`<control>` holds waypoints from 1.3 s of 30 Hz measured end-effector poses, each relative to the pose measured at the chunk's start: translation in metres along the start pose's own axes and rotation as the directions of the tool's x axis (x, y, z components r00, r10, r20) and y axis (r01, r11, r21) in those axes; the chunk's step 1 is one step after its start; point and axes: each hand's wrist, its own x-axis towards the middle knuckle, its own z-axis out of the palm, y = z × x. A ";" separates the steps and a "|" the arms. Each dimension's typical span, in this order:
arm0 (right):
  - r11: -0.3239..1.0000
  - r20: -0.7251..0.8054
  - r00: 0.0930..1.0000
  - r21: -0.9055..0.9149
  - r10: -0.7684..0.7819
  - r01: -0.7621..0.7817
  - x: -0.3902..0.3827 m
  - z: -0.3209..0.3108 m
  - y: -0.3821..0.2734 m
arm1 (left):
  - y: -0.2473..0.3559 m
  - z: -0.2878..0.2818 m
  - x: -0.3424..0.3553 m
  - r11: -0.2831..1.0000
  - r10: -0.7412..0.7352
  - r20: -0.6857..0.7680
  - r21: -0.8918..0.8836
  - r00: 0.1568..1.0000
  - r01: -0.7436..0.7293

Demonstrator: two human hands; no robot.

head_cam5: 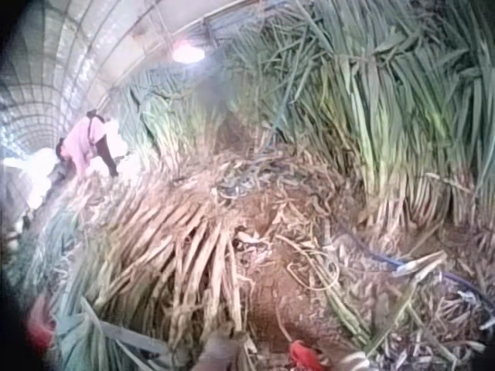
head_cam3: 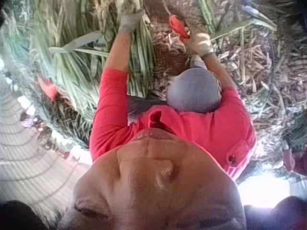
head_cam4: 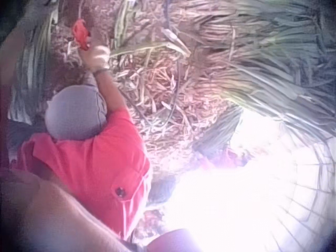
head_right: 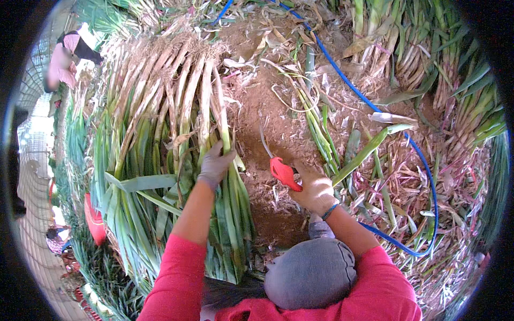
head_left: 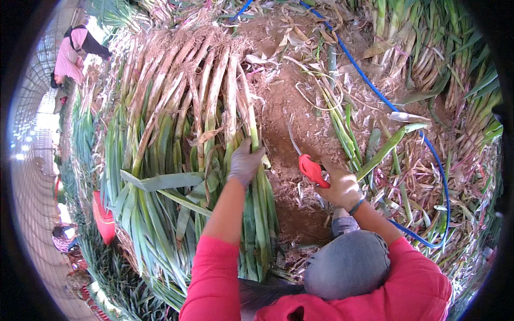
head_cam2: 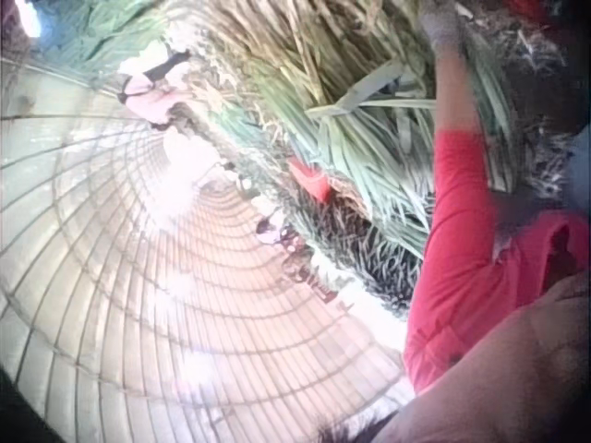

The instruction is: The person trims the outer leaves and tips of harvested leek-like vegetables using red-handled shears. They gather the trimmed stalks into a bundle and continue cutting while squatting in a greenhouse.

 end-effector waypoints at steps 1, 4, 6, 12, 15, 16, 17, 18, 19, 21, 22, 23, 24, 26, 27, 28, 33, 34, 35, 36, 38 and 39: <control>1.000 0.018 1.000 0.027 -0.011 0.010 0.002 -0.003 -0.005 | -0.013 -0.022 -0.008 0.955 0.013 0.104 -0.295 0.995 0.018; 0.985 -0.238 0.957 0.014 -0.165 0.173 0.000 0.022 0.025 | -0.007 -0.063 -0.040 0.737 0.149 0.256 -0.673 0.955 0.065; 0.993 -0.074 0.994 0.086 -0.080 0.087 0.004 0.020 0.010 | -0.019 -0.087 -0.059 0.667 0.151 0.304 -0.734 0.941 0.130; 0.981 -0.087 0.980 0.059 -0.181 0.187 0.000 0.009 -0.014 | -0.011 -0.114 -0.072 0.847 0.170 0.034 -0.516 0.985 -0.129; 0.975 -0.051 0.975 0.050 -0.215 0.218 -0.005 0.009 -0.027 | 0.004 -0.106 -0.044 0.929 0.189 -0.095 -0.306 0.977 -0.209; 0.936 -0.138 0.932 0.062 -0.335 0.345 -0.005 0.018 -0.033 | -0.031 -0.111 -0.023 0.944 0.106 -0.066 -0.308 0.992 -0.121; 0.942 -0.070 0.941 0.034 -0.332 0.335 -0.007 0.016 -0.038 | -0.033 -0.104 -0.016 0.992 0.113 -0.151 0.079 0.982 -0.102; 0.948 -0.007 0.948 0.005 -0.318 0.318 -0.009 0.012 -0.046 | -0.023 -0.090 -0.021 0.941 0.133 -0.150 0.331 0.980 -0.077; 0.954 0.053 0.953 -0.024 -0.297 0.298 -0.010 0.009 -0.052 | -0.013 -0.074 -0.031 0.826 0.156 -0.143 0.561 0.977 -0.050; 0.936 0.037 0.936 0.033 -0.351 0.350 -0.017 0.009 -0.061 | -0.023 -0.060 -0.049 0.815 0.315 -0.236 0.564 0.919 -0.135; 0.933 0.060 0.932 0.053 -0.358 0.355 -0.020 0.000 -0.071 | -0.027 -0.060 -0.056 0.852 0.309 -0.237 0.500 0.921 -0.157; 0.930 0.083 0.927 0.074 -0.365 0.359 -0.023 -0.004 -0.075 | -0.031 -0.060 -0.062 0.884 0.302 -0.239 0.433 0.923 -0.177; 0.903 0.037 0.903 0.053 -0.428 0.426 -0.025 -0.004 -0.078 | -0.027 -0.063 -0.070 0.897 0.254 -0.185 0.413 0.949 -0.160; 0.915 0.211 0.894 -0.003 -0.395 0.404 -0.031 -0.010 -0.083 | -0.039 -0.061 -0.072 0.871 0.306 -0.172 0.447 0.936 -0.202; 0.915 0.288 0.880 -0.032 -0.377 0.403 -0.032 -0.018 -0.091 | -0.039 -0.062 -0.073 0.855 0.337 -0.170 0.468 0.926 -0.225; 0.911 0.361 0.858 -0.049 -0.366 0.410 -0.032 -0.022 -0.096 | -0.037 -0.063 -0.074 0.874 0.319 -0.172 0.435 0.932 -0.219; 0.901 0.315 0.861 -0.041 -0.399 0.432 -0.032 -0.018 -0.099 | -0.040 -0.056 -0.072 0.839 0.408 -0.208 0.469 0.889 -0.275; 0.893 0.298 0.859 -0.044 -0.416 0.448 -0.030 -0.016 -0.098 | -0.038 -0.055 -0.072 0.850 0.383 -0.212 0.461 0.899 -0.253; 0.897 0.303 0.862 -0.049 -0.406 0.440 -0.029 -0.016 -0.097 | -0.039 -0.055 -0.072 0.854 0.371 -0.205 0.459 0.906 -0.246; 0.900 0.306 0.865 -0.055 -0.397 0.432 -0.027 -0.016 -0.097 | -0.038 -0.055 -0.072 0.856 0.362 -0.198 0.457 0.911 -0.241; 0.903 0.287 0.874 -0.062 -0.392 0.425 -0.018 -0.018 -0.100 | -0.038 -0.056 -0.072 0.859 0.359 -0.190 0.449 0.914 -0.244; 0.904 0.268 0.880 -0.067 -0.392 0.423 -0.012 -0.022 -0.101 | -0.036 -0.055 -0.073 0.861 0.365 -0.186 0.439 0.912 -0.255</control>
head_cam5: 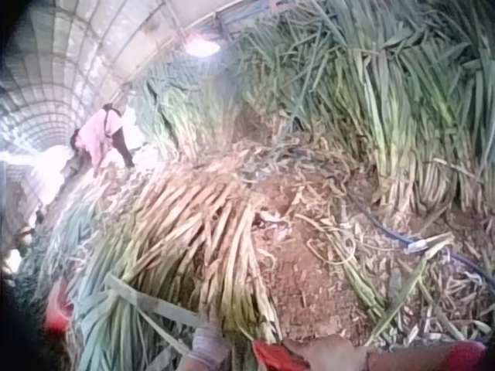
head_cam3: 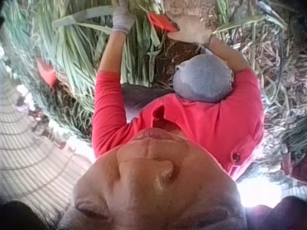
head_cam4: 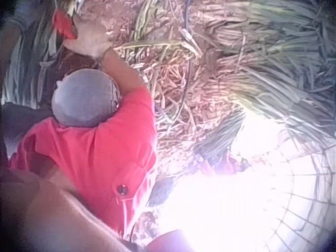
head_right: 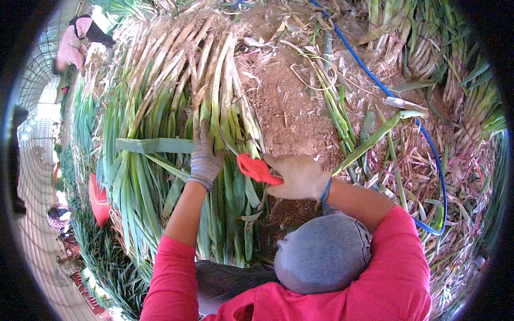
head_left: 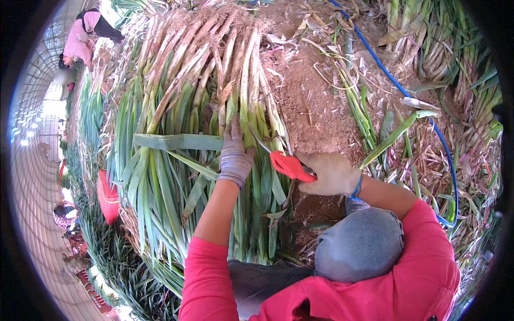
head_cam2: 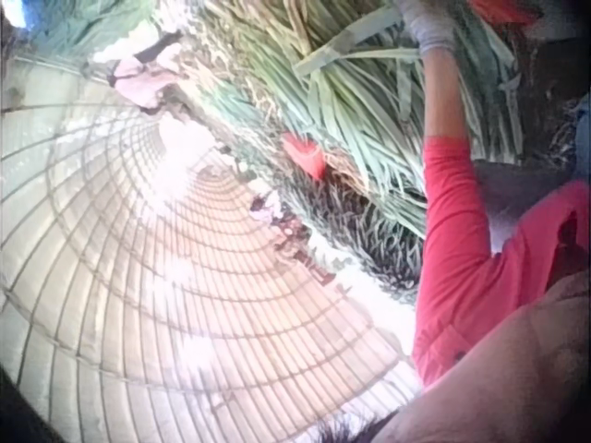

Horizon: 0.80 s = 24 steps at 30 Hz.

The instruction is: The person trims the outer leaves and tips of harvested leek-like vegetables using red-handled shears. They gather the trimmed stalks into a bundle and continue cutting while squatting in a greenhouse.

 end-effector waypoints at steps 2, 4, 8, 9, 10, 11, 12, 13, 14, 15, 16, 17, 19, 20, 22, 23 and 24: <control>1.000 -0.056 0.998 0.007 0.012 -0.012 0.013 -0.009 0.004 | 0.004 -0.001 0.000 1.000 -0.002 0.011 -0.002 1.000 0.002; 0.999 -0.129 0.991 0.032 0.029 -0.025 0.029 -0.015 0.012 | 0.007 -0.002 0.001 1.000 -0.017 0.030 0.025 0.999 0.017; 0.991 -0.128 0.985 0.080 0.118 -0.108 0.052 -0.045 0.010 | 0.000 0.001 0.002 0.997 -0.065 0.058 0.034 0.996 0.063; 0.986 -0.141 0.978 0.079 0.156 -0.146 0.061 -0.045 0.015 | 0.000 0.002 0.002 0.998 -0.047 0.055 0.051 0.997 0.044; 0.983 -0.150 0.974 0.089 0.170 -0.158 0.068 -0.047 0.019 | 0.000 0.002 0.001 0.997 -0.029 0.053 0.067 0.998 0.026; 0.981 -0.160 0.970 0.099 0.183 -0.169 0.075 -0.049 0.024 | 0.000 0.002 0.000 0.997 -0.047 0.065 0.056 0.997 0.044; 0.978 -0.168 0.966 0.107 0.196 -0.180 0.084 -0.052 0.028 | 0.004 0.001 0.000 0.997 -0.066 0.077 0.044 0.995 0.063; 0.979 -0.208 0.963 0.142 0.174 -0.146 0.090 -0.055 0.034 | 0.007 0.001 0.001 0.996 -0.081 0.090 0.030 0.993 0.078; 0.977 -0.221 0.958 0.147 0.185 -0.154 0.096 -0.061 0.040 | 0.007 0.002 0.001 0.998 -0.054 0.081 0.022 0.995 0.052; 0.976 -0.231 0.955 0.155 0.189 -0.155 0.106 -0.066 0.041 | 0.003 0.003 0.001 0.999 -0.035 0.070 0.021 0.997 0.033; 0.973 -0.240 0.950 0.163 0.200 -0.163 0.112 -0.073 0.042 | 0.002 0.004 0.002 1.000 -0.011 0.063 0.015 0.998 0.011; 0.964 -0.256 0.941 0.202 0.221 -0.171 0.118 -0.081 0.044 | 0.002 0.004 0.004 1.000 -0.029 0.071 0.009 0.997 0.028; 0.967 -0.342 0.909 0.173 0.236 -0.186 0.133 -0.090 0.061 | 0.005 0.004 0.007 0.998 -0.062 0.091 -0.008 0.994 0.063; 0.954 -0.329 0.899 0.184 0.288 -0.238 0.134 -0.096 0.063 | -0.003 0.012 0.009 0.993 -0.043 0.063 -0.109 0.997 0.050; 0.970 -0.328 0.917 0.157 0.228 -0.185 0.132 -0.086 0.051 | -0.034 0.017 0.011 0.958 -0.047 -0.022 -0.283 0.999 0.039; 0.984 -0.331 0.930 0.129 0.159 -0.123 0.124 -0.067 0.052 | -0.046 0.012 0.013 0.937 -0.130 0.012 -0.325 0.991 0.126; 0.993 -0.329 0.939 0.095 0.103 -0.075 0.108 -0.051 0.052 | -0.049 0.009 0.017 0.903 -0.204 0.059 -0.375 0.977 0.211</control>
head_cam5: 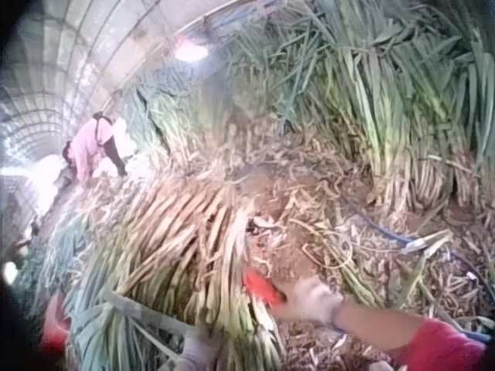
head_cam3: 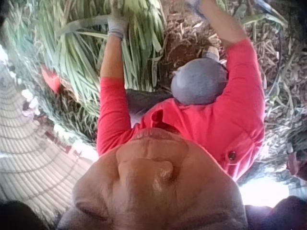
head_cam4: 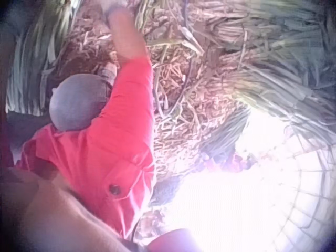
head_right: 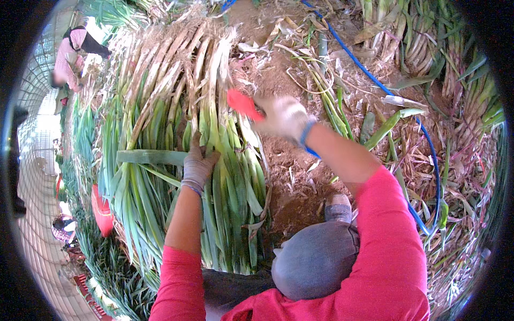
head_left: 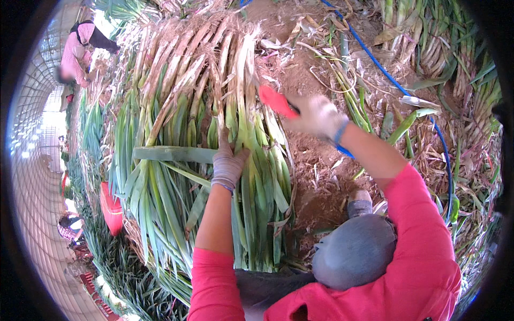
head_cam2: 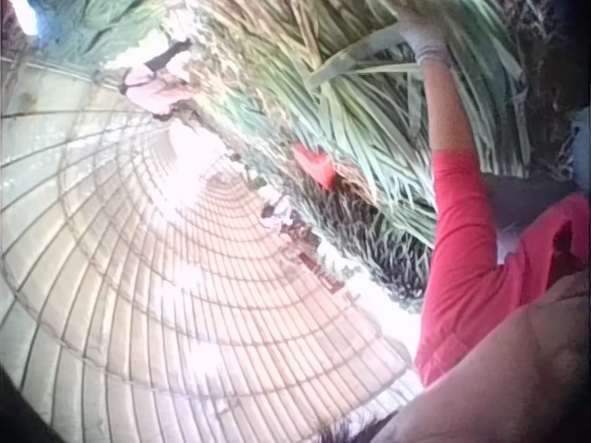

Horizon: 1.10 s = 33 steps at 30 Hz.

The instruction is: The person trims the outer leaves and tips of harvested leek-like vegetables using red-handled shears. They gather the trimmed stalks into a bundle and continue cutting while squatting in a greenhouse.

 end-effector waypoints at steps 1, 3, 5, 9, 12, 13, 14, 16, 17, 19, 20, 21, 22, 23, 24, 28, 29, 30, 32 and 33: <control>0.999 0.137 0.990 -0.035 0.018 -0.013 -0.025 -0.002 -0.012 | -0.001 -0.004 0.002 0.994 -0.091 0.013 -0.055 0.996 0.091; 0.996 0.321 0.947 -0.083 0.011 0.016 -0.078 -0.006 -0.030 | 0.027 -0.001 -0.003 0.918 -0.237 0.030 -0.319 0.971 0.234; 0.996 0.421 0.906 -0.057 -0.037 0.067 -0.110 -0.004 -0.043 | 0.028 0.005 -0.003 0.788 -0.326 0.009 -0.551 0.945 0.276; 0.995 0.342 0.937 -0.033 -0.073 0.089 -0.112 0.007 -0.038 | 0.037 0.008 -0.009 0.683 -0.329 0.012 -0.688 0.944 0.247; 0.999 0.254 0.967 -0.032 0.005 0.003 -0.082 0.002 -0.032 | 0.036 0.019 -0.013 0.743 -0.301 -0.086 -0.646 0.950 0.177; 1.000 0.217 0.976 -0.012 0.017 -0.015 -0.067 -0.002 -0.033 | 0.031 0.018 -0.014 0.838 -0.265 -0.125 -0.520 0.956 0.165; 0.999 0.181 0.983 0.009 0.030 -0.032 -0.052 -0.006 -0.033 | 0.024 0.018 -0.014 0.912 -0.225 -0.159 -0.382 0.961 0.150; 0.996 0.105 0.991 0.018 0.085 -0.088 -0.011 -0.005 -0.017 | 0.021 0.022 -0.012 0.992 -0.110 -0.185 -0.085 0.977 0.096; 0.990 0.109 0.987 0.072 0.114 -0.123 0.004 -0.017 -0.022 | 0.021 0.022 -0.013 0.996 -0.044 -0.187 0.072 0.981 0.058; 0.976 0.075 0.981 0.108 0.179 -0.187 0.031 -0.035 -0.024 | 0.038 0.022 -0.016 0.963 0.007 -0.134 0.268 0.991 0.030; 0.971 0.034 0.975 0.088 0.220 -0.222 0.042 -0.040 -0.016 | 0.049 0.027 -0.015 0.916 0.019 -0.094 0.401 0.995 0.020; 0.979 -0.028 0.981 0.074 0.191 -0.189 0.049 -0.041 -0.012 | 0.056 0.030 -0.013 0.848 0.022 -0.065 0.529 0.998 0.016; 0.983 -0.046 0.983 0.070 0.175 -0.172 0.048 -0.040 -0.007 | 0.061 0.031 -0.010 0.764 0.021 -0.036 0.645 0.999 0.007; 0.985 -0.063 0.985 0.064 0.161 -0.157 0.043 -0.037 -0.001 | 0.064 0.032 -0.007 0.774 -0.003 -0.002 0.633 1.000 0.004; 0.989 -0.070 0.989 0.068 0.133 -0.128 0.038 -0.030 -0.003 | 0.063 0.027 -0.008 0.778 0.000 -0.020 0.629 1.000 0.013; 0.994 -0.001 1.000 0.106 0.002 -0.002 -0.059 -0.020 -0.017 | 0.078 0.038 -0.040 0.729 0.047 0.062 0.680 0.997 -0.076; 1.000 0.061 0.998 0.027 -0.001 0.000 -0.084 -0.020 -0.017 | 0.083 0.047 -0.058 0.697 0.068 0.130 0.703 0.989 -0.140; 1.000 0.133 0.991 0.023 -0.014 0.011 -0.101 -0.018 -0.028 | 0.059 0.058 -0.074 0.706 0.234 0.223 0.630 0.946 -0.323; 0.999 0.350 0.937 -0.048 0.001 0.016 -0.125 -0.012 -0.043 | 0.017 0.079 -0.093 0.674 0.223 0.326 0.630 0.919 -0.387; 0.998 0.439 0.899 -0.061 0.008 0.021 -0.132 -0.007 -0.045 | 0.011 0.080 -0.094 0.650 0.244 0.372 0.623 0.896 -0.435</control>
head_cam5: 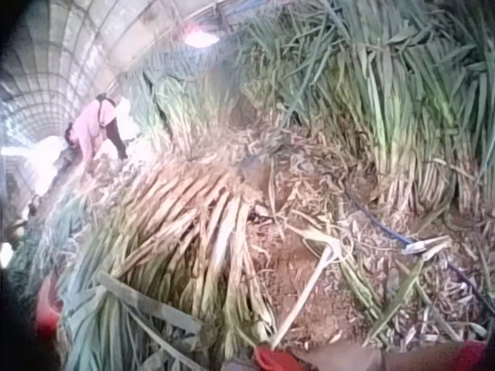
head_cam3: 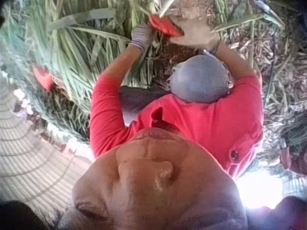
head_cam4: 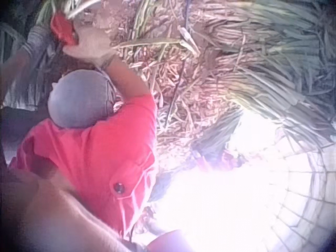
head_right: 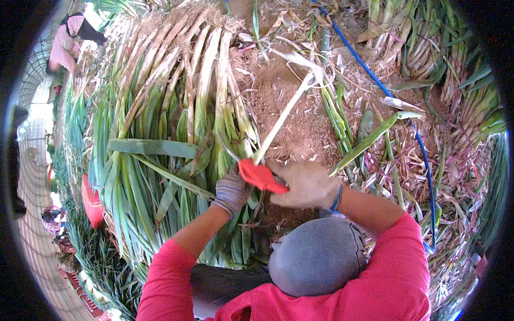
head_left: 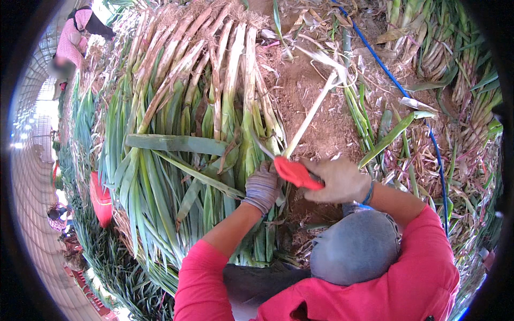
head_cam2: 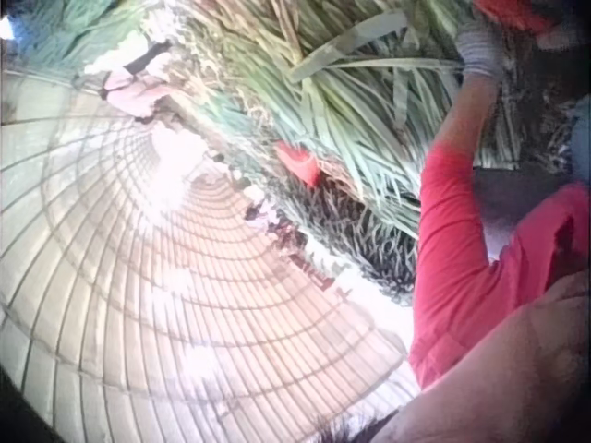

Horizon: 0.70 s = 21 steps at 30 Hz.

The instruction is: The person trims the outer leaves and tips of harvested leek-like vegetables using red-handled shears. They gather the trimmed stalks into a bundle and continue cutting while squatting in a greenhouse.

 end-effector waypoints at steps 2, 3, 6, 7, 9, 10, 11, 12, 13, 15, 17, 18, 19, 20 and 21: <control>1.000 0.095 0.995 -0.001 -0.006 0.006 0.000 0.011 0.001 | -0.010 0.007 -0.007 0.995 0.098 0.038 0.032 0.994 -0.099; 1.000 0.095 0.995 0.017 -0.002 0.001 0.000 0.017 0.003 | -0.012 0.005 -0.009 0.993 0.114 0.023 -0.012 0.993 -0.114; 1.000 0.036 0.999 0.010 0.007 -0.007 0.007 0.028 0.010 | -0.010 -0.031 -0.004 0.995 0.041 0.018 -0.094 0.999 -0.039; 1.000 0.004 1.000 -0.006 0.004 -0.004 0.012 0.024 0.007 | -0.021 -0.030 0.000 0.994 0.004 -0.124 -0.104 0.992 -0.017; 0.998 -0.018 0.998 -0.020 0.054 -0.054 0.021 0.013 0.004 | -0.044 -0.029 0.007 0.991 -0.069 -0.396 -0.135 0.916 0.016; 0.998 -0.069 0.996 -0.022 0.059 -0.061 0.026 0.010 0.005 | -0.050 -0.030 0.011 0.985 -0.088 -0.353 -0.169 0.931 0.028; 0.997 -0.122 0.990 -0.025 0.065 -0.068 0.031 0.006 0.008 | -0.056 -0.031 0.014 0.978 -0.104 -0.310 -0.203 0.945 0.041; 0.998 -0.117 0.991 0.024 0.063 -0.061 0.040 0.001 0.014 | -0.058 -0.032 0.017 0.971 -0.117 -0.265 -0.234 0.957 0.054; 0.997 -0.168 0.983 0.036 0.068 -0.062 0.047 -0.002 0.016 | -0.055 -0.032 0.019 0.974 -0.134 -0.243 -0.210 0.961 0.083; 0.996 -0.269 0.960 0.058 0.077 -0.064 0.060 -0.009 0.017 | -0.048 -0.031 0.020 0.977 -0.170 -0.203 -0.160 0.964 0.139; 0.988 -0.230 0.961 0.059 0.155 -0.145 0.078 -0.020 0.020 | -0.046 -0.035 0.019 0.978 -0.176 -0.189 -0.146 0.966 0.149; 0.983 -0.242 0.954 0.081 0.177 -0.162 0.085 -0.027 0.020 | -0.045 -0.036 0.019 0.978 -0.178 -0.185 -0.140 0.966 0.153; 0.979 -0.252 0.947 0.104 0.199 -0.178 0.090 -0.032 0.022 | -0.045 -0.036 0.020 0.979 -0.178 -0.181 -0.136 0.967 0.155; 0.987 -0.352 0.924 0.113 0.146 -0.113 0.099 -0.031 0.032 | -0.044 -0.035 0.021 0.979 -0.179 -0.177 -0.131 0.968 0.157; 0.986 -0.334 0.930 0.112 0.155 -0.124 0.107 -0.039 0.034 | -0.046 -0.033 0.020 0.978 -0.185 -0.172 -0.125 0.968 0.165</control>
